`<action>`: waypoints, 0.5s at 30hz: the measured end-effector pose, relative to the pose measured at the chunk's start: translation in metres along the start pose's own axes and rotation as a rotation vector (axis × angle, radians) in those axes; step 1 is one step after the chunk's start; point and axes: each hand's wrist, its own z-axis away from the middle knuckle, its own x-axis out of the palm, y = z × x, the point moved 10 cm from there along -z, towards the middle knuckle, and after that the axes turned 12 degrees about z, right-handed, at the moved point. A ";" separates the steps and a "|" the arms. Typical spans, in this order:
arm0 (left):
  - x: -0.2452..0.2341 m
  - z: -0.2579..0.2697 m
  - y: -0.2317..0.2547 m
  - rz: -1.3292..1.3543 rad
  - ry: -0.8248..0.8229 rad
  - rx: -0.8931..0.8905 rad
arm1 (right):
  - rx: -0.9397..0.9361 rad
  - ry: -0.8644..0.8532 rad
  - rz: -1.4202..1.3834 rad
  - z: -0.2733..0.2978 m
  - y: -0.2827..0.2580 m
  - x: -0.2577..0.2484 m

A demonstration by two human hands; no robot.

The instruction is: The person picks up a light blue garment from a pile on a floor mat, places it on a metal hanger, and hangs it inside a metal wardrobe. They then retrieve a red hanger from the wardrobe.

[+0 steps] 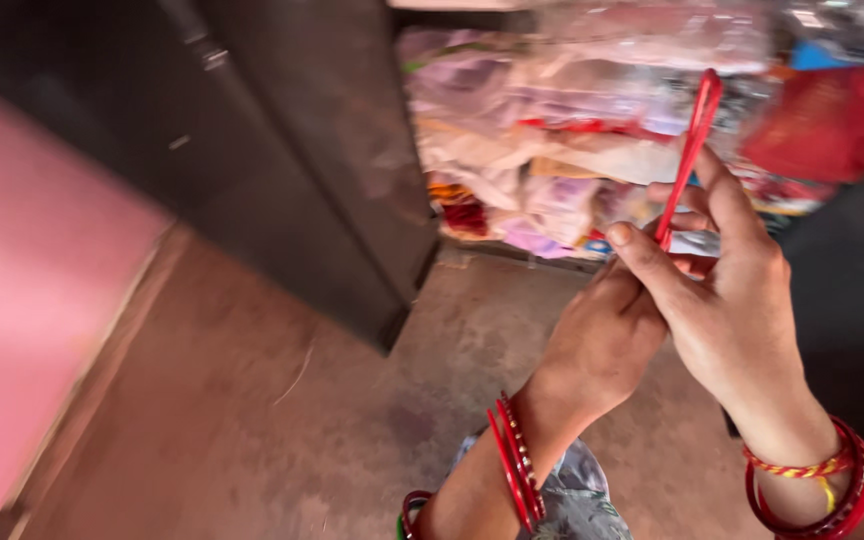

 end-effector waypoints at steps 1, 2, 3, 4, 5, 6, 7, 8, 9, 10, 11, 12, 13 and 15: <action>0.004 -0.002 0.000 -0.001 -0.032 0.031 | 0.023 0.018 0.018 0.000 0.003 -0.004; 0.008 -0.002 0.001 -0.010 -0.059 0.054 | 0.044 0.028 0.027 0.001 0.006 -0.006; 0.009 -0.003 0.003 -0.025 -0.065 0.087 | 0.065 0.045 0.036 0.002 0.008 -0.008; 0.009 -0.004 0.004 -0.046 -0.068 0.120 | 0.084 0.061 0.041 0.002 0.010 -0.009; 0.010 -0.006 0.005 -0.066 -0.072 0.153 | 0.102 0.077 0.046 0.002 0.012 -0.010; 0.010 -0.009 0.006 -0.074 -0.083 0.186 | 0.104 0.098 0.066 0.001 0.012 -0.011; 0.011 -0.012 0.006 -0.082 -0.095 0.219 | 0.106 0.118 0.086 0.000 0.012 -0.012; 0.012 -0.012 0.008 -0.089 -0.108 0.248 | 0.113 0.136 0.105 0.001 0.012 -0.012; 0.011 -0.014 0.006 -0.056 -0.119 0.235 | 0.126 0.154 0.122 0.002 0.013 -0.012; 0.011 -0.016 0.004 -0.020 -0.132 0.222 | 0.142 0.172 0.143 0.003 0.015 -0.013; 0.010 -0.017 0.004 0.015 -0.144 0.207 | 0.158 0.189 0.163 0.004 0.016 -0.014; 0.011 -0.019 0.005 0.033 -0.170 0.201 | 0.192 0.196 0.168 0.006 0.021 -0.015; 0.012 -0.021 0.007 0.050 -0.196 0.194 | 0.227 0.202 0.173 0.008 0.025 -0.017; 0.015 -0.026 -0.002 0.267 -0.261 -0.014 | 0.276 0.229 0.196 0.015 0.030 -0.022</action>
